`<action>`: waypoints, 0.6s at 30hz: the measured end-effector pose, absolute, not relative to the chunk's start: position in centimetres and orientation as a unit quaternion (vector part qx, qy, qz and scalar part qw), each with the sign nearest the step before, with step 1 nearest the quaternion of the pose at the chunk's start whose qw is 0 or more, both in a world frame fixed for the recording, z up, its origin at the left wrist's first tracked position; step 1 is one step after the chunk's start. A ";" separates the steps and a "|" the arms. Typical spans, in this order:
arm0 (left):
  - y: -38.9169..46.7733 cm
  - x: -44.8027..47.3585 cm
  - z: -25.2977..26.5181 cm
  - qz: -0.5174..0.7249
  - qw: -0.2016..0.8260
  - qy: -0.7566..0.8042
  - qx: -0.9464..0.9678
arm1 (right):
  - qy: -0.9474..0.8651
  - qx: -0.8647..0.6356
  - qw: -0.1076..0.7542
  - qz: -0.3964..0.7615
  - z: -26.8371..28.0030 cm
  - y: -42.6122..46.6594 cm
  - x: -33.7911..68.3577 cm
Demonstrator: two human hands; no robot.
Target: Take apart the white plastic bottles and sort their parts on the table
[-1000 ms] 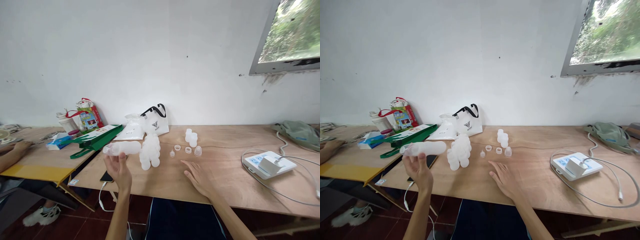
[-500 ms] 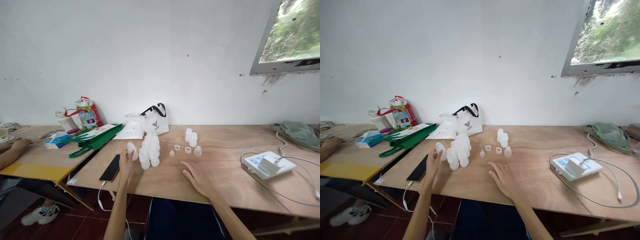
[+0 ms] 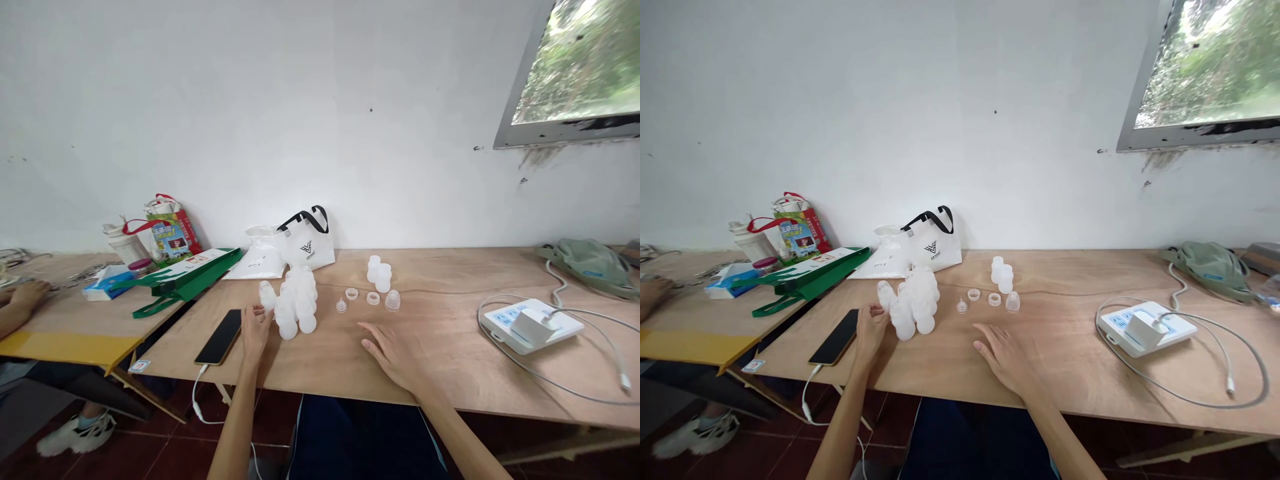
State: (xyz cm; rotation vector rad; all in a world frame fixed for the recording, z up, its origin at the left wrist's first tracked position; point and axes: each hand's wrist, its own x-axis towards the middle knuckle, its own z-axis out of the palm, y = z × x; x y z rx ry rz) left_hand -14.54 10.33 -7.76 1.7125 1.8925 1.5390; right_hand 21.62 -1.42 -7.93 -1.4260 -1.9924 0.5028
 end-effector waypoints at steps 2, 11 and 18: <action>10.3 -14.5 -7.7 0.502 0.065 0.627 0.592 | -0.757 -0.538 0.316 0.195 -7.9 -1.4 21.6; 10.6 -14.5 -8.6 0.508 0.094 0.574 0.636 | -0.761 -0.537 0.308 0.192 -7.4 -1.7 21.5; 11.3 -14.4 -8.9 0.506 0.140 0.553 0.647 | -0.776 -0.522 0.307 0.176 -7.7 -1.4 21.5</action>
